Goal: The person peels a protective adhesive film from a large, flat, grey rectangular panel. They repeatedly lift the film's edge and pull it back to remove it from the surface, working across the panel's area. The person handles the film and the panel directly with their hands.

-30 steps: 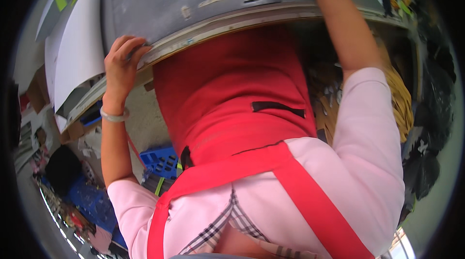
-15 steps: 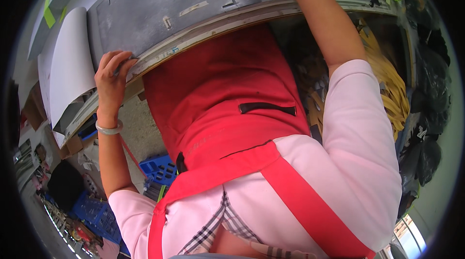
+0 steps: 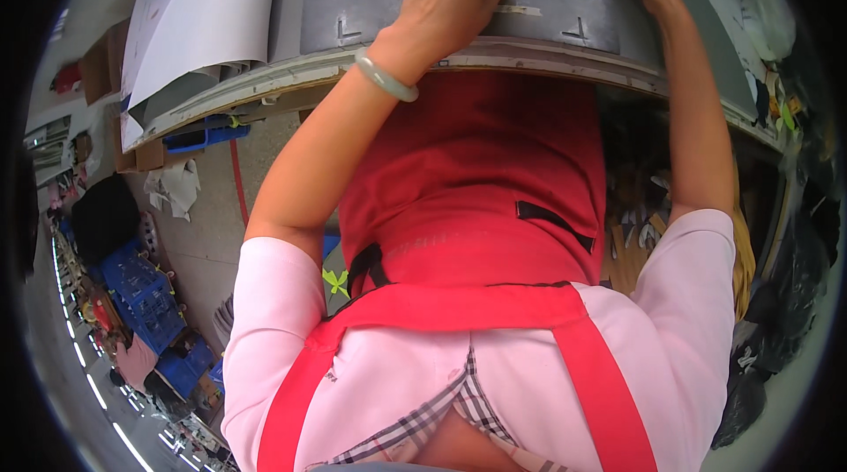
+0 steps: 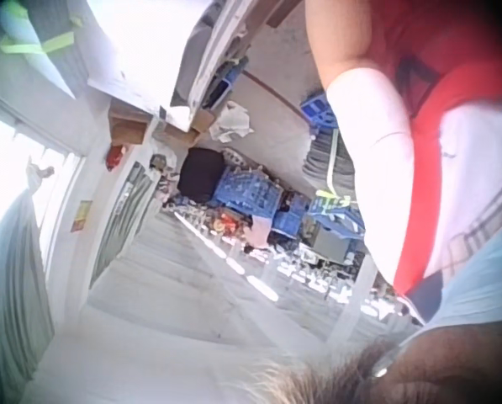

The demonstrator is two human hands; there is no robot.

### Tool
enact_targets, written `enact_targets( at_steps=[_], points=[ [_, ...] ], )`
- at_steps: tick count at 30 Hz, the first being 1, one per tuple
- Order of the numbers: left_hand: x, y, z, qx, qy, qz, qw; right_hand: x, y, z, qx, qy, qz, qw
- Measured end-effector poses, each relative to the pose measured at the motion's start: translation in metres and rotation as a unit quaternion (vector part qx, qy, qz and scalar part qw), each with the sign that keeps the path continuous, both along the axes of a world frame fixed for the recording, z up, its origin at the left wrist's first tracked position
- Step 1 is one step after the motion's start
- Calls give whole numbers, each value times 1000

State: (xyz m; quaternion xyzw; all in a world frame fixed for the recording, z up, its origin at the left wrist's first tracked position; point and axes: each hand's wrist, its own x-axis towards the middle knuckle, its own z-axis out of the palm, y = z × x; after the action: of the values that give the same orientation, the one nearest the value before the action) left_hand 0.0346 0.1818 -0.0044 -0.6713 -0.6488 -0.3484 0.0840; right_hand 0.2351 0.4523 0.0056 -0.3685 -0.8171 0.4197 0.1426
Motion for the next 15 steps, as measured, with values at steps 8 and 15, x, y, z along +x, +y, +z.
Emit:
enact_targets(
  at_steps=[8, 15],
  points=[
    [1, 3, 14, -150, 60, 46, 986, 13, -112, 22, -15, 102, -4, 995],
    [-1, 5, -2, -59, 99, 61, 991, 40, -174, 41, 116, 47, 46, 991]
  ],
)
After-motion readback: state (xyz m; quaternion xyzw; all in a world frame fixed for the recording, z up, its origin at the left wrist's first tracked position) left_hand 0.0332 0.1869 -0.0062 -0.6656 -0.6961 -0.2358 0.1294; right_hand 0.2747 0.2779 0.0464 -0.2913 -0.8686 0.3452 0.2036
